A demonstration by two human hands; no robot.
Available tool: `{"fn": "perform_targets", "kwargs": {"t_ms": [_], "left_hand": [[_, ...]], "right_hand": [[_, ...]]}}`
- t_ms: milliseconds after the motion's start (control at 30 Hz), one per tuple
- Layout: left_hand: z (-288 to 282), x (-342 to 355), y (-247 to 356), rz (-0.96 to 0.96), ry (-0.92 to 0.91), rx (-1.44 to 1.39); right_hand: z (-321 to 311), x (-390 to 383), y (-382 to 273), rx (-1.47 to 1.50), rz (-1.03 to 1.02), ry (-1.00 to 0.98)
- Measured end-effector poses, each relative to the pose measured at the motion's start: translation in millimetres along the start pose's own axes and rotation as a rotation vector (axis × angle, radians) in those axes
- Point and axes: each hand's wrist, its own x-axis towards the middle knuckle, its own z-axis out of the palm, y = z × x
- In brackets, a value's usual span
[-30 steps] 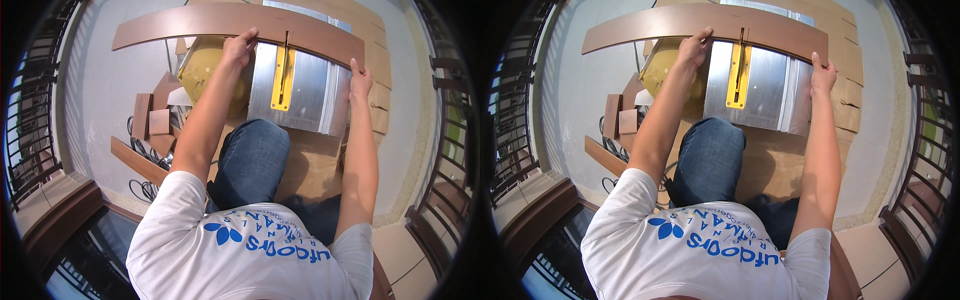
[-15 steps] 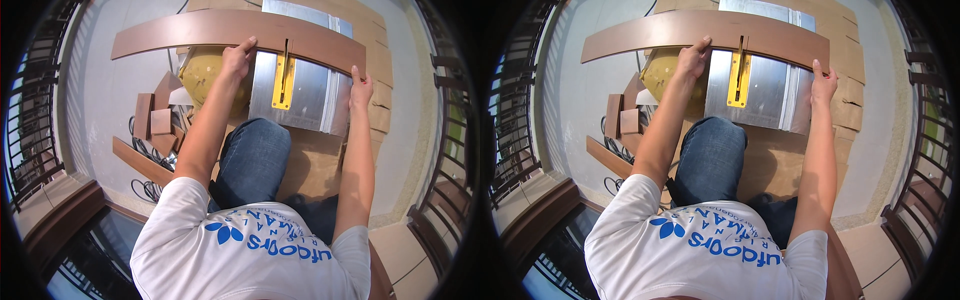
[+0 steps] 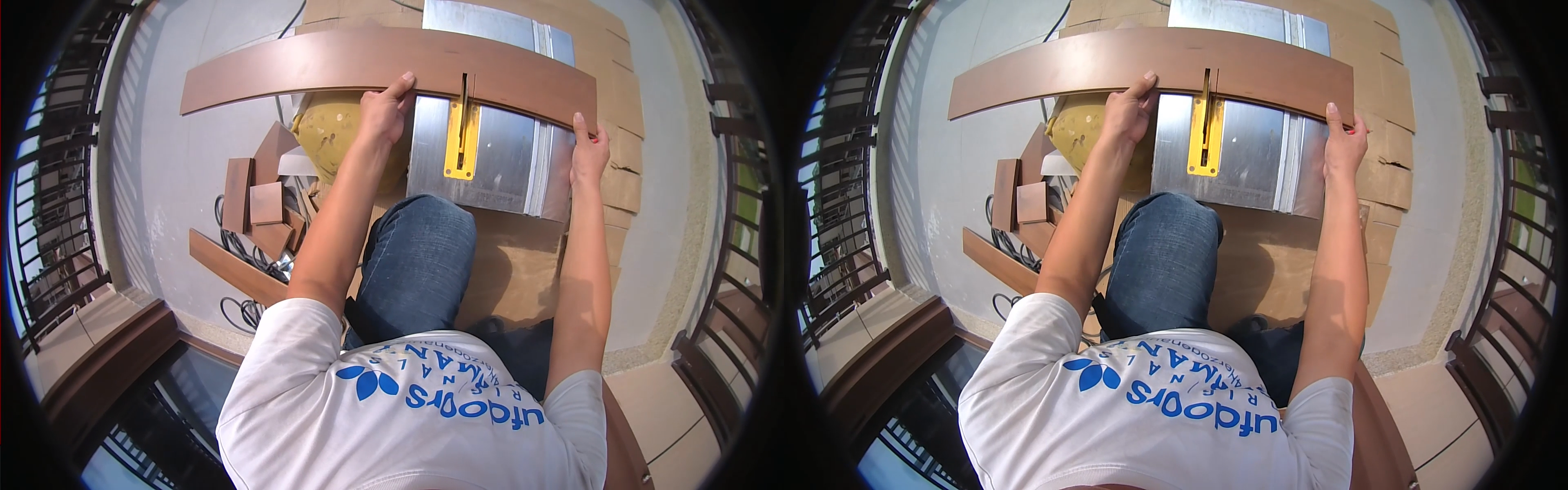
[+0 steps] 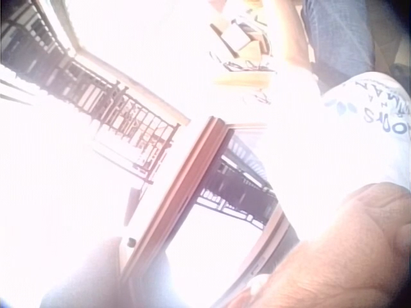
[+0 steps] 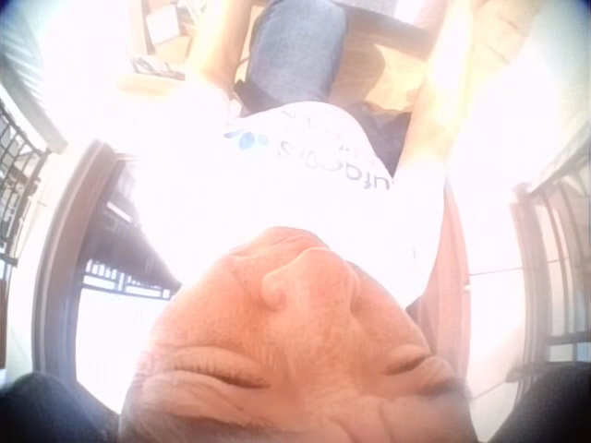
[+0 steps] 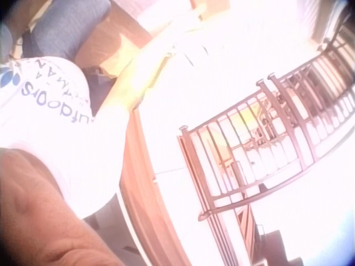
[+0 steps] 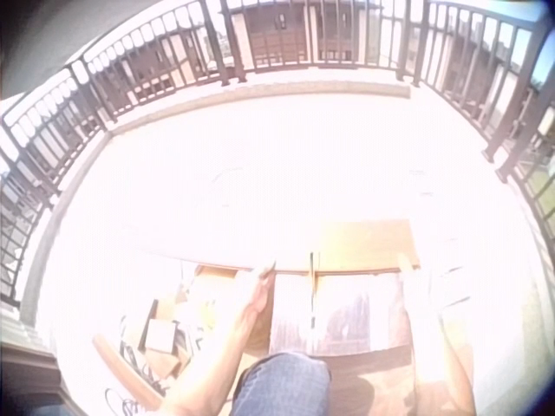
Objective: The person measures a piece of wood flooring by hand using a square and a pencil, then carries it to a table saw on a balcony and cuts a notch into the end of the plank.
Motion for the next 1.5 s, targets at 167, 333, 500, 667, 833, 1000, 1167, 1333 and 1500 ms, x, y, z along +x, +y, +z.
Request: {"fn": "perform_targets", "kwargs": {"t_ms": [167, 333, 500, 667, 833, 1000, 1167, 1333, 1500], "left_hand": [[-0.8, -5.1, -1.4, 0.0, -0.001, 0.015], [-6.0, -7.0, -1.8, 0.001, -0.012, 0.023], [1.6, -12.5, -0.1, -0.009, -0.01, 0.026], [11.4, 15.2, 4.9, -0.008, -0.027, 0.038], [24.9, 44.8, 14.9, -0.011, -0.028, 0.038], [20.7, 41.8, 10.4, 0.004, -0.029, 0.029], [17.6, 29.6, 6.0, -0.006, -0.026, 0.021], [10.8, 16.4, 7.7, -0.018, -0.02, 0.01], [9.8, 5.1, 6.3, -0.027, -0.03, 0.033]], "right_hand": [[-5.0, -3.2, 3.1, -0.01, -0.009, 0.006], [-4.5, -4.2, 10.1, 0.004, -0.04, -0.004], [-7.9, -3.0, 13.1, 0.032, 0.0, -0.009], [8.3, 27.1, 1.6, 0.018, 0.043, -0.044], [26.8, 44.6, -13.8, 0.032, 0.035, -0.048], [19.7, 39.6, -6.7, 0.002, 0.017, -0.027], [10.9, 35.1, 2.4, 0.011, 0.027, -0.019], [9.5, 23.3, -1.9, -0.021, 0.03, -0.037], [3.4, 19.3, 5.1, -0.006, 0.028, -0.04]]}}
